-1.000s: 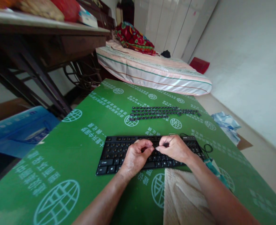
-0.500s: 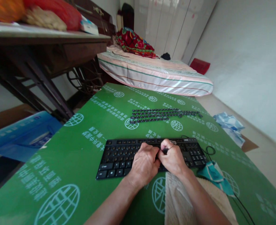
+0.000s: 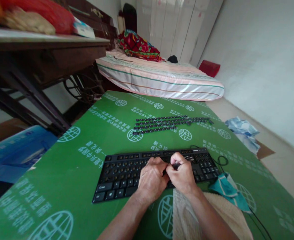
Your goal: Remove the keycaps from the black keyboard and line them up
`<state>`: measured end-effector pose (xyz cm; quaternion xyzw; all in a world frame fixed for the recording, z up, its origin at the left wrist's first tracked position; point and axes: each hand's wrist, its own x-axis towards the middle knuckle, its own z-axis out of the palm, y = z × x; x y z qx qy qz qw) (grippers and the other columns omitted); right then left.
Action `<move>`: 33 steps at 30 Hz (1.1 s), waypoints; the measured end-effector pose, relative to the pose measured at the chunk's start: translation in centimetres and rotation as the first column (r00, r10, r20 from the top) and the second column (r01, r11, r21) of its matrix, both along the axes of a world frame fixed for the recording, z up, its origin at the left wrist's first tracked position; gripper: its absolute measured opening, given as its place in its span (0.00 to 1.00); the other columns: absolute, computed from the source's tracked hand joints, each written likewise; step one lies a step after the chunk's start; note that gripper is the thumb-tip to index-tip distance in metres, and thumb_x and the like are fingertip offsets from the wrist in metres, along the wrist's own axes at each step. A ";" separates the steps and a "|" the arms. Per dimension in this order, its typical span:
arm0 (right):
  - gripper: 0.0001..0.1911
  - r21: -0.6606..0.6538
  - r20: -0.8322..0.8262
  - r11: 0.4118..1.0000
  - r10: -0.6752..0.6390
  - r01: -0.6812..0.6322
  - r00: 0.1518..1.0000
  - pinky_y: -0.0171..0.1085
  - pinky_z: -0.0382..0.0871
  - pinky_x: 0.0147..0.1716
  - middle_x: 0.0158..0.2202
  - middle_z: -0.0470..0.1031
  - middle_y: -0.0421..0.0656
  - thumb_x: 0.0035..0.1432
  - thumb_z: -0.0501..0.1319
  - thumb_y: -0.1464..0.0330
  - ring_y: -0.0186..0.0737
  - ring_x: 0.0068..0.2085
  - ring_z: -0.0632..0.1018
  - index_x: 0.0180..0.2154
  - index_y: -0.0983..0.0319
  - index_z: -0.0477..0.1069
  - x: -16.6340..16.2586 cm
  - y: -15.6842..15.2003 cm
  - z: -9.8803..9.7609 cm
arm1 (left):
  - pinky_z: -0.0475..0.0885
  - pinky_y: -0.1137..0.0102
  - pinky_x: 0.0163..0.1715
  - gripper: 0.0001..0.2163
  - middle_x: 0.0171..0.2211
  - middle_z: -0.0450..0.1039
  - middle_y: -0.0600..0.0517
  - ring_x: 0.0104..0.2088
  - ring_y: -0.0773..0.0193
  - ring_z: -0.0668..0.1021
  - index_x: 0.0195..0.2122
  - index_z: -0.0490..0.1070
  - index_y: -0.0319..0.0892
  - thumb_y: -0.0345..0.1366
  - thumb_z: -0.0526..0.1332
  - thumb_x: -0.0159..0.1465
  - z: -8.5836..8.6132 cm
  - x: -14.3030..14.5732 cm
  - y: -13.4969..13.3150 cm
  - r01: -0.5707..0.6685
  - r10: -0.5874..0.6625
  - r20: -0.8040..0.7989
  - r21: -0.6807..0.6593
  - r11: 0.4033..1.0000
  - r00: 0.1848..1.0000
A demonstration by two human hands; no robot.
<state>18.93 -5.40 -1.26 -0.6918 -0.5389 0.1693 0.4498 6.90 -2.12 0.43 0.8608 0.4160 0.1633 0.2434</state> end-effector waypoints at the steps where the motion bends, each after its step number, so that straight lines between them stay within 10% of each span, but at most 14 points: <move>1: 0.07 0.009 -0.012 1.000 -0.001 0.002 1.000 0.30 0.56 0.22 0.18 0.56 0.33 0.42 0.53 0.74 0.31 0.20 0.63 0.20 0.59 0.55 0.0 0.0 -0.1 | 0.65 0.69 0.37 0.07 0.32 0.73 0.51 0.37 0.59 0.71 0.32 0.74 0.45 0.30 0.57 0.57 0.0 0.0 0.0 -0.002 0.001 0.002 0.001 1.000 1.000; 21: 0.11 0.083 -0.318 0.996 0.056 -0.031 0.946 0.29 0.54 0.17 0.17 0.54 0.31 0.50 0.57 0.69 0.28 0.18 0.60 0.22 0.59 0.55 0.6 -0.4 0.3 | 0.65 0.69 0.37 0.04 0.31 0.73 0.52 0.36 0.61 0.71 0.32 0.74 0.43 0.30 0.60 0.58 -0.6 -0.5 -0.2 -0.004 0.008 0.236 -0.018 1.000 0.972; 33: 0.09 0.230 0.209 0.965 0.074 -0.122 0.975 0.32 0.63 0.29 0.23 0.67 0.39 0.57 0.54 0.69 0.33 0.27 0.70 0.24 0.61 0.62 0.9 -0.9 2.7 | 0.66 0.72 0.30 0.08 0.26 0.70 0.55 0.29 0.65 0.71 0.36 0.74 0.44 0.33 0.63 0.54 -1.7 -1.1 0.4 -0.085 0.157 0.523 -0.159 0.984 0.838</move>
